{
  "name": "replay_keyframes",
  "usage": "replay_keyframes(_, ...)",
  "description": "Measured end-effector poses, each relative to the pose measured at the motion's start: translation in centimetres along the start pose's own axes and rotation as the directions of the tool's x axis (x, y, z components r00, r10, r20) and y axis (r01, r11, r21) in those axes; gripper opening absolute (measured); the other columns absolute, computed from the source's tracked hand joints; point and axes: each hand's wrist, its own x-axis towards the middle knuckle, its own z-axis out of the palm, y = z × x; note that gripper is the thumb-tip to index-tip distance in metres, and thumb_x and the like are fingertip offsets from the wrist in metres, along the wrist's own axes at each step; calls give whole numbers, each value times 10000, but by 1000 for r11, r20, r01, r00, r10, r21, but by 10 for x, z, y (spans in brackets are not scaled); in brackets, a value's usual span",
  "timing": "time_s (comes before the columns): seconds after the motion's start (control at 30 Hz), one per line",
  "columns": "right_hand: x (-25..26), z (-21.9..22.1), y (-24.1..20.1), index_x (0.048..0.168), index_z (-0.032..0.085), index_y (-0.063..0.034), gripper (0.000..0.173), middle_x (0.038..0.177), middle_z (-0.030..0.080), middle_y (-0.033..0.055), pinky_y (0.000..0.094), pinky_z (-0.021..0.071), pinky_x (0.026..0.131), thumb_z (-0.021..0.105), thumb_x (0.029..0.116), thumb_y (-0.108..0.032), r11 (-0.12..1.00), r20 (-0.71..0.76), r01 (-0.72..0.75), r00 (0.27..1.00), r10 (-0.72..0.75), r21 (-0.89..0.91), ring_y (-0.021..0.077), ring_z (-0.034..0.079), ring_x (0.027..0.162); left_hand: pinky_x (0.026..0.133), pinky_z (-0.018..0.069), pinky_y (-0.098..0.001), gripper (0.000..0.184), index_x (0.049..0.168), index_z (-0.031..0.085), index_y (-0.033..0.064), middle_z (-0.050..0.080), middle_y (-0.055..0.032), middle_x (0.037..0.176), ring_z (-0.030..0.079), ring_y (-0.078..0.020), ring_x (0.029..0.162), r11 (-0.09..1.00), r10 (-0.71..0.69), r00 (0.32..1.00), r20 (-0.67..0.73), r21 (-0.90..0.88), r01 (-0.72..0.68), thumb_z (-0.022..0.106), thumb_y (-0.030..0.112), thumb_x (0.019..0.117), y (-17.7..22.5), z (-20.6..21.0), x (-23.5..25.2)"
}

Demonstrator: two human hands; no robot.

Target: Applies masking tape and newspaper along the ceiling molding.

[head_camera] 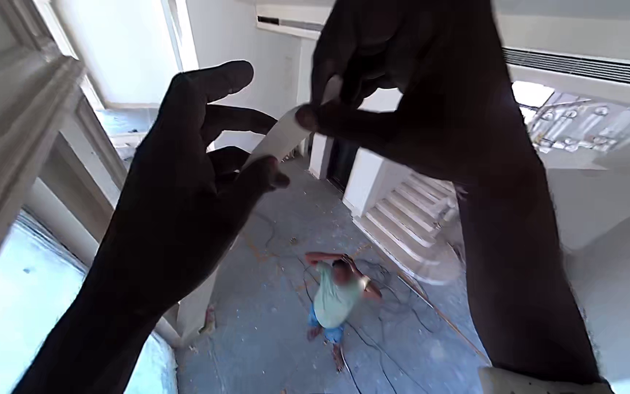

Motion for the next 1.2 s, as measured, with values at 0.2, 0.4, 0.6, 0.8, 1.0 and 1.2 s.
replay_keyframes(0.2,39,-7,31,923,666,-152,115,820,677,-30,262,574,554,756,873,-204,991,-461,11,886,53,136,98,639,645,625,647,-295,181,1157,695,156,756,11,944,742,-138,731,988,79,993,-86,138,-66,668,142,979,0,-79,54)
replay_keyframes(0.4,111,23,61,907,688,-103,191,767,693,76,241,502,447,827,829,-208,863,-629,179,755,188,472,139,596,517,754,655,-334,210,1173,687,-12,760,-102,1036,762,-195,903,995,85,986,-144,-43,-92,575,93,1030,23,-164,99)
replay_keyframes(0.6,200,12,59,1006,691,-32,230,734,682,91,247,490,438,815,818,-81,795,-748,353,639,179,492,143,582,499,696,632,-329,226,1169,711,43,737,-71,1017,738,-180,870,979,196,929,-315,123,-165,571,166,1042,43,-214,156)
replay_keyframes(0.8,253,-13,62,1379,625,-77,511,899,734,94,329,607,568,770,889,-64,840,-734,323,668,125,437,213,698,668,736,638,-359,210,1200,699,67,743,-77,1039,747,-174,874,908,346,844,-410,374,-190,603,150,1033,87,-264,206)
replay_keyframes(1.0,286,-31,65,1052,768,-77,117,974,757,40,361,625,690,736,943,-103,967,-736,176,677,15,182,156,725,800,793,536,-530,205,1110,756,94,723,-138,1023,671,-291,854,771,460,767,-447,629,-96,719,240,971,136,-291,238)
replay_keyframes(1.2,327,-45,52,1116,767,-61,166,1028,725,119,413,567,771,693,969,-86,999,-818,39,574,-36,-16,213,688,855,880,535,-563,202,1166,735,73,727,-168,1070,695,-335,952,715,481,723,-495,699,3,636,174,1021,168,-296,271)
